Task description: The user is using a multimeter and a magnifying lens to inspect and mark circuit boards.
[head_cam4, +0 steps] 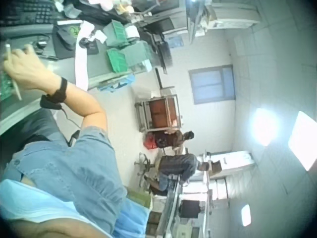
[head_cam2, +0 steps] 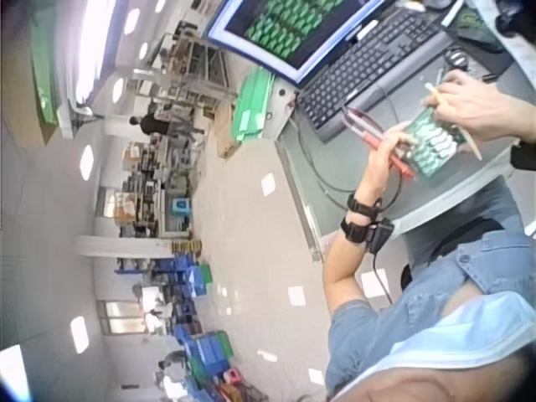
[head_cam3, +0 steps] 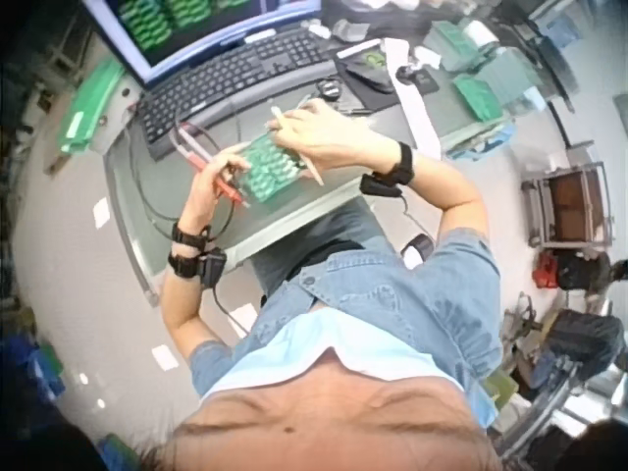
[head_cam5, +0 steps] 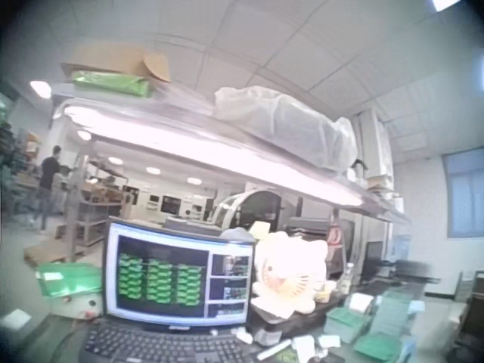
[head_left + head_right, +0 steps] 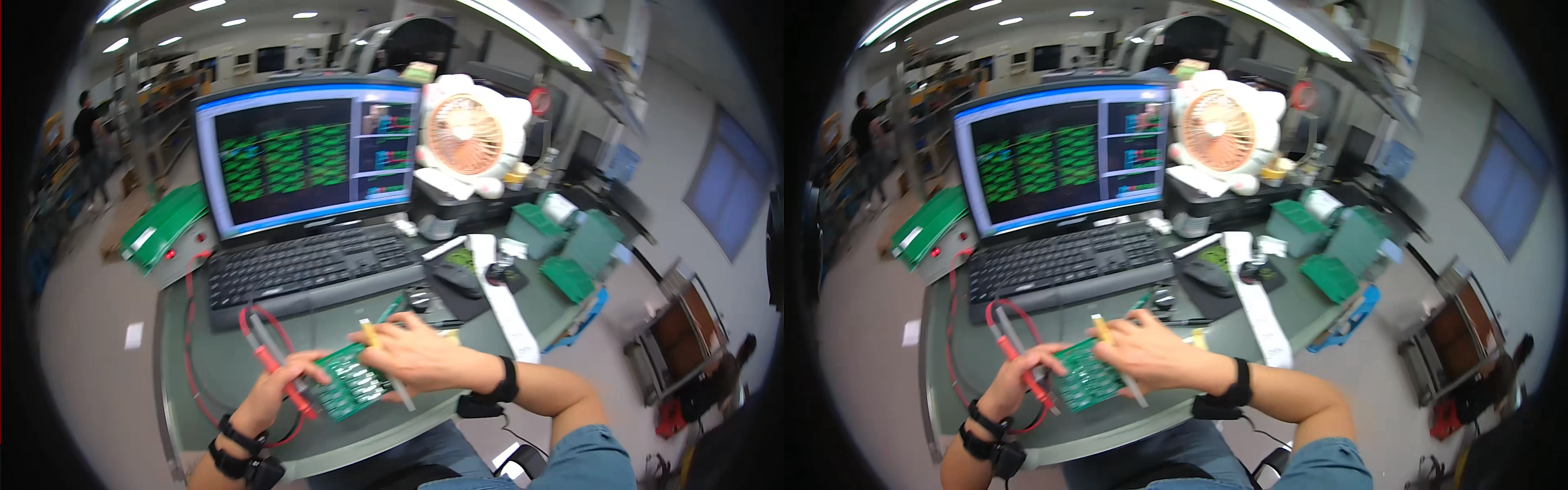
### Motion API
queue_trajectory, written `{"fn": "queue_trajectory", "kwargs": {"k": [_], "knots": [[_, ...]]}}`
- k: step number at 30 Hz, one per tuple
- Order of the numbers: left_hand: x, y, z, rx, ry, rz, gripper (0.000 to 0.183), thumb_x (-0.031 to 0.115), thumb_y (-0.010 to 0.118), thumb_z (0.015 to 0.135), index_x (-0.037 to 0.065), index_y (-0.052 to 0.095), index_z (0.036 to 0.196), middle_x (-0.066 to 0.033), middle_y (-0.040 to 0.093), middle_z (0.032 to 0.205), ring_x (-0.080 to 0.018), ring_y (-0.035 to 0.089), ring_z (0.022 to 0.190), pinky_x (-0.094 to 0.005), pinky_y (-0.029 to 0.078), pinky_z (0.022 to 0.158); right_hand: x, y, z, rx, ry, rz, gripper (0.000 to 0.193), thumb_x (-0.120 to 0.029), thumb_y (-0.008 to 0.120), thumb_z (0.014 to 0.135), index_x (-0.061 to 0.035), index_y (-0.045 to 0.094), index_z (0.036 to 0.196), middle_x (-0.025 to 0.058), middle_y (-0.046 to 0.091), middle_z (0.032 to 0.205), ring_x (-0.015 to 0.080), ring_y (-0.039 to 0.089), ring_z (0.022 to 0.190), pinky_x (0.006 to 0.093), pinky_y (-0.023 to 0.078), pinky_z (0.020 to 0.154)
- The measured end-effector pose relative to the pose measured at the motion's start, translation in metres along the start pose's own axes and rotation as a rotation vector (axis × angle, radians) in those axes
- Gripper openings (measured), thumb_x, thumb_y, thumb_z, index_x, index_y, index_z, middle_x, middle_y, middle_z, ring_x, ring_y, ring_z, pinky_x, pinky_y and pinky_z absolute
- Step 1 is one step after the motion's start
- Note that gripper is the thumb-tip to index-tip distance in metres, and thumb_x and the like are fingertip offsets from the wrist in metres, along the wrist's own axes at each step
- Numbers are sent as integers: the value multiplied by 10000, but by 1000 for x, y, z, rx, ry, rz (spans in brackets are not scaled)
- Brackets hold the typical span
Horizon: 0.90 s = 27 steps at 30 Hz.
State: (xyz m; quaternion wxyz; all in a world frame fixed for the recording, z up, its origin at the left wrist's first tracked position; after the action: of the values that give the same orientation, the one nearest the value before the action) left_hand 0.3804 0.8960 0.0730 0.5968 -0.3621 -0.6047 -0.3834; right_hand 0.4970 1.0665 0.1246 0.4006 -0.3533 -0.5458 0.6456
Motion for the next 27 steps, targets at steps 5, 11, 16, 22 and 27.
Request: {"fn": "queue_trajectory", "kwargs": {"k": [5, 11, 16, 22, 27], "knots": [[-16, -27, -12, 226, 68, -371, 417, 299, 431, 900, -35, 670, 973, -138, 657, 1063, -232, 599, 978, -326, 460, 880, -3, -40, 6, 396, -50, 343, 623, -359, 836, 642, -94, 476, 1075, 171, 418, 1430, 332, 430, 1287, 495, 336, 1024], [-8, -18, -6, 208, 158, -732, 359, 337, 441, 914, 19, 607, 936, -149, 659, 1010, -296, 664, 876, -456, 562, 771, 1, 7, 22, 504, 61, 1148, 715, -257, 867, 670, -64, 386, 1161, 198, 304, 1486, 300, 335, 1371, 434, 273, 1121], [-14, -5, -5, 107, 109, -666, 313, 328, 464, 917, 45, 594, 887, -132, 670, 1010, -280, 661, 892, -400, 565, 761, -33, -3, 31, 482, -32, 1482, 757, -214, 837, 701, -56, 348, 1257, 168, 330, 1464, 301, 367, 1340, 433, 310, 1095], [-25, -29, 3, 230, 77, -484, 340, 332, 423, 930, 59, 532, 760, -82, 606, 861, -130, 533, 657, -251, 441, 525, 58, -64, -86, 787, 53, 886, 684, -243, 809, 746, -116, 402, 1280, 176, 415, 1397, 259, 515, 1195, 424, 374, 1018], [-23, -53, 5, 354, 42, -394, 360, 346, 415, 968, 101, 450, 707, -3, 486, 732, -70, 385, 527, -219, 293, 438, 196, -84, -283, 710, 1235, 230, 727, -486, 834, 660, -66, 540, 1174, 159, 634, 1092, 287, 614, 1047, 375, 464, 908]]}}
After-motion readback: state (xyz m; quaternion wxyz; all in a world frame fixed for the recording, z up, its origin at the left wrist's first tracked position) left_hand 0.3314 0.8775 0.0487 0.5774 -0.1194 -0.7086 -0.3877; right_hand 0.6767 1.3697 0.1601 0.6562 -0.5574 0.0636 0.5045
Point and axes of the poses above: each hand's wrist, its own z-axis towards the middle knuckle, its own y-axis out of the palm, x = y × z, the point moved 5 cm from there along z, towards the middle knuckle
